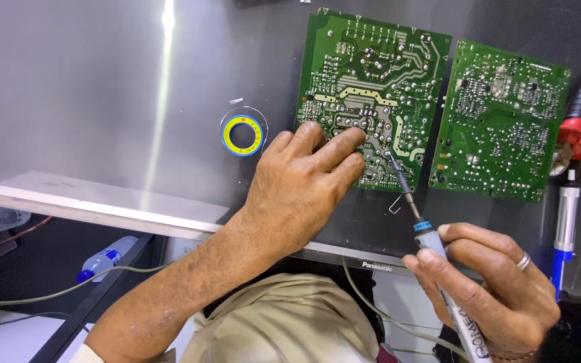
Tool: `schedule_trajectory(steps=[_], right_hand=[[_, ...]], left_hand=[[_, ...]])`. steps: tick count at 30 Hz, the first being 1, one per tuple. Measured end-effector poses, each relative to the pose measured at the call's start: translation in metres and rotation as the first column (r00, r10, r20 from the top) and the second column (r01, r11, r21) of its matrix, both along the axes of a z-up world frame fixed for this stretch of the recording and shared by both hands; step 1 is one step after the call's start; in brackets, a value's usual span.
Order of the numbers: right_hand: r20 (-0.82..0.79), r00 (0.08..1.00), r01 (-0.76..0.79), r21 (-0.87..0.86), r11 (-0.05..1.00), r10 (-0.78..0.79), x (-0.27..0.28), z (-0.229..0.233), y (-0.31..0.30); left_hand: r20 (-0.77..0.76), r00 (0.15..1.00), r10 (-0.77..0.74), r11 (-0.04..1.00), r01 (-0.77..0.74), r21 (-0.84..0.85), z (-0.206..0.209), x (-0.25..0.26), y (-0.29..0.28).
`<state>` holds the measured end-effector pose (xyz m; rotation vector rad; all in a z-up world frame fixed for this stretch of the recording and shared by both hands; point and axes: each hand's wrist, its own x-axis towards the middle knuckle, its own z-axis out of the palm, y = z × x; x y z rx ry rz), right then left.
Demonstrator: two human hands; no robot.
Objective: The person uses a soldering iron and solder wire to work on a green circuit board placed on a metallic workbench. They apply solder to various points on the board, occasionally repositioning the board and feeding solder wire to the tip of the iron.
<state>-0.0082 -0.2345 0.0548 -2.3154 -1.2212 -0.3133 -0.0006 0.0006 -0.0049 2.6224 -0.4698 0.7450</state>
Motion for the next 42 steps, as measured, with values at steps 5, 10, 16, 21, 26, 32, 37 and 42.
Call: schedule_trajectory(steps=[5, 10, 16, 21, 26, 32, 37, 42], right_hand=[[0.055, 0.998, -0.045, 0.021, 0.999, 0.043, 0.002, -0.007, -0.004], [0.041, 0.998, -0.04, -0.016, 0.999, 0.041, 0.0, -0.002, -0.003], [0.064, 0.998, -0.008, 0.038, 0.999, 0.005, 0.001, -0.006, -0.004], [0.039, 0.999, -0.016, 0.178, 0.984, 0.009, 0.008, -0.017, -0.006], [-0.097, 0.99, 0.129, 0.288, 0.949, -0.105, 0.004, -0.033, -0.017], [-0.268, 0.934, 0.35, 0.555, 0.754, -0.237, -0.007, -0.077, -0.028], [-0.482, 0.834, 0.552, 0.718, 0.424, -0.271, 0.002, -0.096, -0.04], [-0.71, 0.703, 0.665, 0.635, 0.394, -0.042, 0.017, -0.091, -0.071]], left_hand=[[0.006, 1.0, 0.016, 1.0, -0.016, 0.002, 0.001, 0.0, -0.001], [0.004, 1.0, 0.016, 1.0, -0.016, 0.016, 0.001, 0.0, -0.002], [0.004, 1.0, 0.012, 1.0, -0.012, 0.01, 0.0, 0.0, -0.002], [0.009, 1.0, -0.008, 0.998, 0.009, -0.068, -0.002, 0.001, -0.003], [-0.001, 1.0, -0.002, 0.993, 0.001, -0.115, -0.001, 0.004, -0.006], [-0.013, 0.998, -0.065, 0.982, 0.062, -0.176, 0.002, 0.007, -0.003], [-0.008, 0.988, -0.154, 0.962, 0.148, -0.229, 0.004, 0.009, 0.003], [-0.032, 0.983, -0.182, 0.942, 0.165, -0.293, 0.008, 0.007, 0.005]])
